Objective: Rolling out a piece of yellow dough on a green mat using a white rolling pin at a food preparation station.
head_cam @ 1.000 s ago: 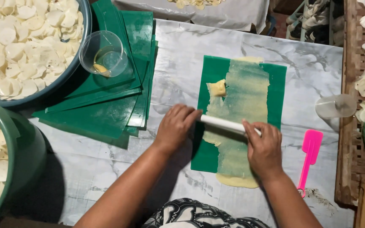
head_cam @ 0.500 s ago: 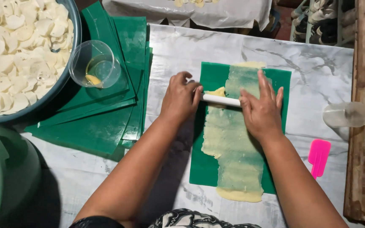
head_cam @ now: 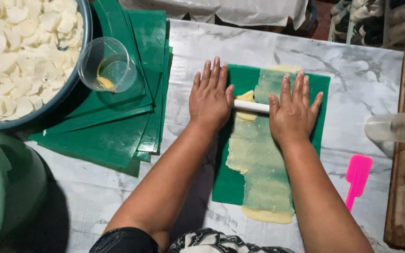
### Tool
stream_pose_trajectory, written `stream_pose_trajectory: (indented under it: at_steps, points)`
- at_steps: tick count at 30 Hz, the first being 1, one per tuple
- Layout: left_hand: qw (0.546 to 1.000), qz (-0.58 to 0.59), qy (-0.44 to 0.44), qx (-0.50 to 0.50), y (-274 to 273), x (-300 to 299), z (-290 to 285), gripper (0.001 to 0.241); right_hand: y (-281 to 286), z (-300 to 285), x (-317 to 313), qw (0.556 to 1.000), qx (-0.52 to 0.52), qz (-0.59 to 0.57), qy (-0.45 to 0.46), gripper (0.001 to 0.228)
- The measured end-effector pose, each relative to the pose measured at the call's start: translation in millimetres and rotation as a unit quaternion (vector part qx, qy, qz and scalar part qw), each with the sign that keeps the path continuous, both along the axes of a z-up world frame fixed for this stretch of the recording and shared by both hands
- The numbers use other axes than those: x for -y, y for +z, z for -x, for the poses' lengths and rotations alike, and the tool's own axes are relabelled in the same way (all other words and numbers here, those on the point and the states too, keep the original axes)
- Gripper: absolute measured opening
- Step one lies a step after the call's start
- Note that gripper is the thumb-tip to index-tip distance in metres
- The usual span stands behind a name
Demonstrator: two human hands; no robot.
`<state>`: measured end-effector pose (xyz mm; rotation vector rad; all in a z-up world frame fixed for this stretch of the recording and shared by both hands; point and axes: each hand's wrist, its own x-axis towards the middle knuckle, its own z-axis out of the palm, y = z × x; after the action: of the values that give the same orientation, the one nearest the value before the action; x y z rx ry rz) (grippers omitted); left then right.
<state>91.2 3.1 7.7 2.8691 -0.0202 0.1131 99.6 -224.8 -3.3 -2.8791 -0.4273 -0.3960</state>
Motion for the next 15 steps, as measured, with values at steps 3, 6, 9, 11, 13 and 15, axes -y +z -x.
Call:
stream_pose_trajectory:
  at_steps: [3,6,9,11,13,15]
  points:
    - [1.000,0.022,-0.007,-0.004,5,1,23,0.064,20,18,-3,0.999,-0.036,-0.003,0.007,0.063]
    - [0.998,0.012,-0.047,0.028,6,-2,79,0.062,9,73,13,0.999,-0.039,-0.008,0.031,0.067]
    - [0.994,0.003,-0.043,0.097,-14,-5,96,0.060,5,104,19,0.996,-0.065,-0.034,0.041,0.070]
    - [0.995,0.001,-0.030,0.091,-12,-4,76,0.059,0,82,13,0.998,-0.040,-0.017,0.035,0.070]
    - [0.996,0.000,-0.019,0.089,-11,-1,51,0.058,-2,54,9,1.000,-0.011,0.000,0.028,0.070]
    - [0.999,0.017,0.013,0.024,-10,1,23,0.059,-3,17,4,1.000,0.002,-0.001,0.017,0.067]
